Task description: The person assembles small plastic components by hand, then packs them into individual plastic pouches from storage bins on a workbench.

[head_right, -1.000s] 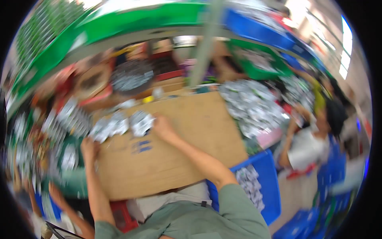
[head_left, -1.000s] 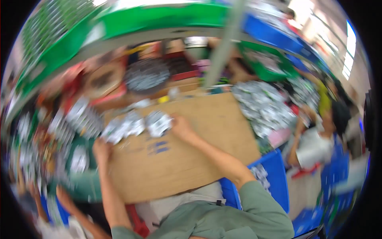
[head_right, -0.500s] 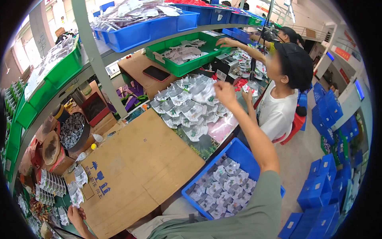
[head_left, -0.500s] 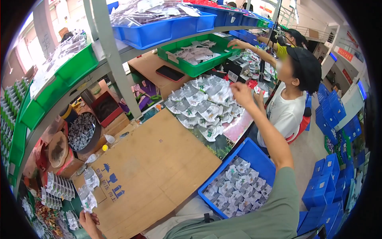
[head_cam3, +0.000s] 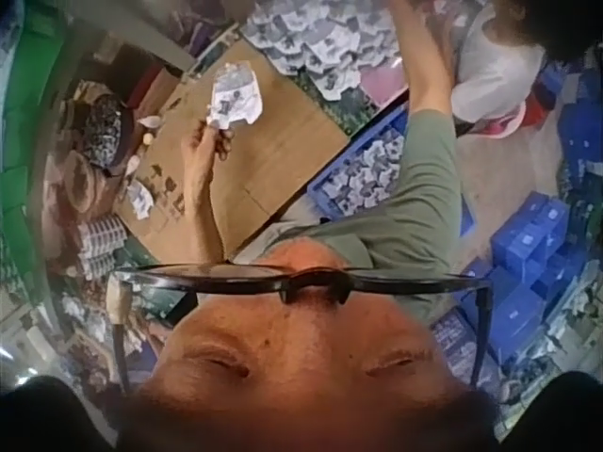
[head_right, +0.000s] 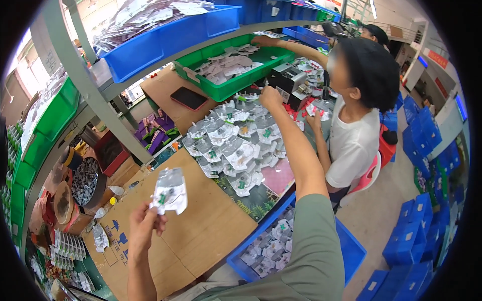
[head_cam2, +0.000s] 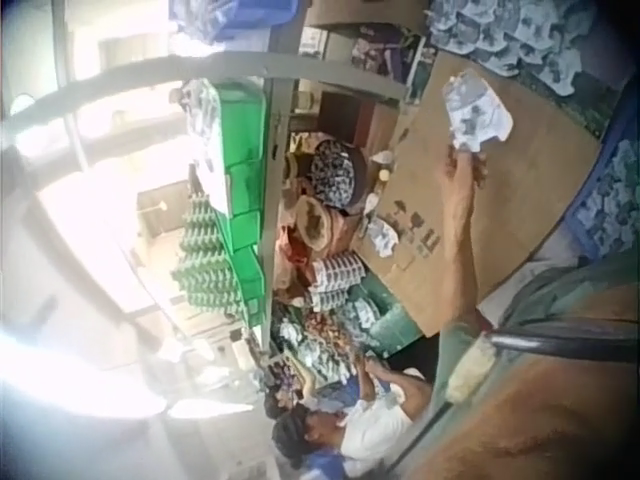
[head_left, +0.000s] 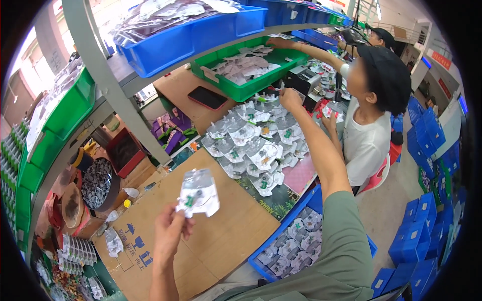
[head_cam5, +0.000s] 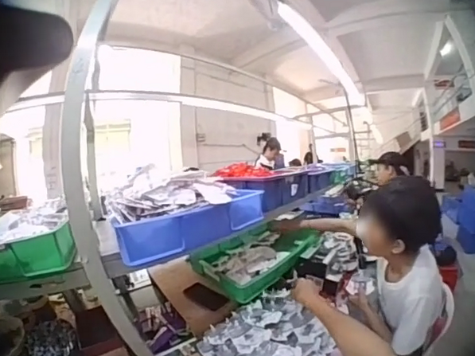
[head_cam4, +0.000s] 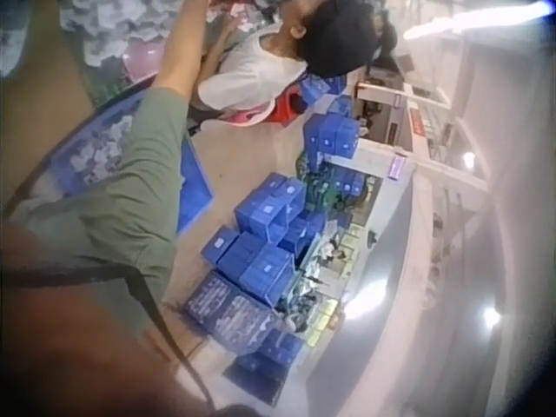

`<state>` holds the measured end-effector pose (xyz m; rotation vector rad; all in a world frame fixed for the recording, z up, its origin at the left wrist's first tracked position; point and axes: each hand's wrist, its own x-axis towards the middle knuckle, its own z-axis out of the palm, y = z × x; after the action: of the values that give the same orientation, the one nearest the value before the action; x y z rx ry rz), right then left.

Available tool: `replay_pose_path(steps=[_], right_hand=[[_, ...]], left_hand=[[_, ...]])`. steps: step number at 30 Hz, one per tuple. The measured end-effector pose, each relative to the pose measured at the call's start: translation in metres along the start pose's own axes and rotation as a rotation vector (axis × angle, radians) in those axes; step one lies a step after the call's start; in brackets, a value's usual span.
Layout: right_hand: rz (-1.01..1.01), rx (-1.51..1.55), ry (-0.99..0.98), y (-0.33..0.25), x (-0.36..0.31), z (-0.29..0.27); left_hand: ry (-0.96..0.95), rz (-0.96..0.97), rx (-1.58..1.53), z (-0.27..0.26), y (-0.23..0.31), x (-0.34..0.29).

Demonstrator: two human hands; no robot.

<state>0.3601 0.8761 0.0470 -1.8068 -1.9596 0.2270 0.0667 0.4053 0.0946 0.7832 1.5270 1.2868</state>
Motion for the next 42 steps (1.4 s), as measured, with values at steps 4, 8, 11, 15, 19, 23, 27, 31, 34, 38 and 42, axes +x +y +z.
replay_pose_path(steps=[4,8,11,15,19,23,27,31,34,38,42], right_hand=[[-0.272,0.106,0.294,0.012,-0.043,-0.023],[-0.262,0.718,-0.402,-0.039,-0.184,-0.085],[-0.277,0.705,-0.462,-0.040,-0.255,-0.101],[-0.309,0.631,-0.159,-0.022,-0.244,-0.090],[-0.156,0.501,-0.130,-0.010,-0.156,-0.099],[-0.265,0.036,0.114,0.038,-0.054,-0.073],[-0.166,0.060,0.040,0.027,0.004,0.001],[-0.463,-0.138,0.167,0.099,0.050,0.068],[-0.671,-0.245,0.234,0.191,0.103,0.010],[-0.240,-0.346,0.131,0.116,0.059,0.035],[-0.560,0.091,0.155,0.022,-0.020,0.014]], left_hand=[[-0.166,0.008,-0.011,0.053,0.004,0.039],[-0.224,0.024,-0.057,0.087,-0.005,0.066],[-0.284,0.044,-0.115,0.134,-0.013,0.084],[-0.343,0.070,-0.156,0.177,0.003,0.087],[-0.398,0.158,-0.038,0.180,0.025,0.080],[-0.627,0.152,-0.027,0.125,-0.002,0.035],[-0.102,-0.104,-0.056,-0.019,-0.060,-0.035],[0.506,-0.067,0.014,-0.146,-0.110,-0.107],[0.713,0.009,0.090,-0.216,-0.138,-0.121],[1.105,-0.101,0.006,-0.262,-0.133,-0.145],[0.923,-0.193,0.026,-0.297,-0.133,-0.132]])
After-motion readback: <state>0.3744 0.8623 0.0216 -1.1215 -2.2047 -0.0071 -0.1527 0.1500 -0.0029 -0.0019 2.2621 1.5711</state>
